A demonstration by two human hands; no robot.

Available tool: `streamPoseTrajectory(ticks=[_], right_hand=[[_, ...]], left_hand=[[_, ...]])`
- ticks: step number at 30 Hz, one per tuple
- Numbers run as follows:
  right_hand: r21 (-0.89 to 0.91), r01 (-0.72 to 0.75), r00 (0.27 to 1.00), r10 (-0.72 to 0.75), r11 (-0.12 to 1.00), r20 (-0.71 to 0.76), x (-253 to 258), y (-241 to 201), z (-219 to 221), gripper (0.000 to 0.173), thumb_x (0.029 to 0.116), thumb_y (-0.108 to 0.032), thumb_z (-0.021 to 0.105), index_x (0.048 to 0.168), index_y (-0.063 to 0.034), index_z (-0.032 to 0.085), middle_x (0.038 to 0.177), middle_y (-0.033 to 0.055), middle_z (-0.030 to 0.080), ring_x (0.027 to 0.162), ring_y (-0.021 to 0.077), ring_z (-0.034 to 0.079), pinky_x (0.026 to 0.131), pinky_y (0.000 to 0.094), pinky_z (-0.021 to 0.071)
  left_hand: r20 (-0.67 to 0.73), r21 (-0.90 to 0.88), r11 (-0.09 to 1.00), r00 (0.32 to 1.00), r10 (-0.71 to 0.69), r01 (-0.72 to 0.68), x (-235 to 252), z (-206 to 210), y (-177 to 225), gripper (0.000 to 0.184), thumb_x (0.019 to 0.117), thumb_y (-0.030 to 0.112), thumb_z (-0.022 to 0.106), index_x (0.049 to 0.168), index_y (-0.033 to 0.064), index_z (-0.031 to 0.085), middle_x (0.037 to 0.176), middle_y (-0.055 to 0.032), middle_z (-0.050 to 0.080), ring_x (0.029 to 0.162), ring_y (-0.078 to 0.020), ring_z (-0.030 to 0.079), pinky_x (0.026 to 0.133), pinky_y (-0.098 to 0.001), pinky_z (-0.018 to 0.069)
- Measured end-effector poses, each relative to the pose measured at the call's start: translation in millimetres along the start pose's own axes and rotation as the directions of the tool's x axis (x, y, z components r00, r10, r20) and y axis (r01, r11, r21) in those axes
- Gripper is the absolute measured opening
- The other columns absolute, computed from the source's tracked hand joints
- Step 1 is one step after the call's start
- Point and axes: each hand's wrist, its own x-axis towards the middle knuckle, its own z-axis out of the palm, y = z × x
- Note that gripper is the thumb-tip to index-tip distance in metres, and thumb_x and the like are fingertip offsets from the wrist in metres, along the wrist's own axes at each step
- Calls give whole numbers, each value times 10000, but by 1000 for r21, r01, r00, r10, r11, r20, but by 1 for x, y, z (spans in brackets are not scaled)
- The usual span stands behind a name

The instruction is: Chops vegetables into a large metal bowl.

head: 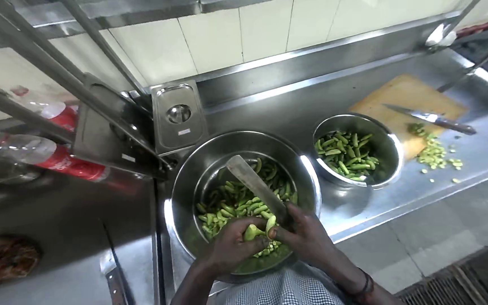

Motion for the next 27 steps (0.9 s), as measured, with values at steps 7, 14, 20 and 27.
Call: streamPoseTrajectory(ticks=[7,14,20,27], right_hand=[[-34,13,1000,-14,999,-14,-2,2,0,455,859,-606,729,1024,-188,656,733,-76,634,619,57,609,571,290,550],[1,-6,1000,6,1000,12,-5,-4,-1,462,814,-593,780,981,-179,662,724,-68,630,618,52,607,565,278,543],[-42,0,1000,1,999,22,-5,-3,2,417,880,-591,713,891,-180,647,652,-64,567,563,64,553,529,289,498],[13,85,995,-84,996,-52,-8,0,6,507,946,-662,573,842,-171,648,597,-66,509,503,56,491,465,268,442]], left_hand=[[-160,214,976,984,81,-45,6,11,-10,186,944,299,727,1111,220,742,1110,73,713,990,-64,681,860,-301,598],[-248,446,862,892,378,-242,6,20,-13,139,878,210,755,1014,203,786,1251,65,676,1151,-41,631,943,-268,576],[-333,506,810,799,501,-297,9,30,-20,122,847,163,747,962,185,780,1186,42,687,1057,-36,652,876,-243,589],[-525,219,954,800,291,-203,8,34,-18,165,845,140,759,994,210,769,1149,38,652,966,-53,646,790,-244,590]])
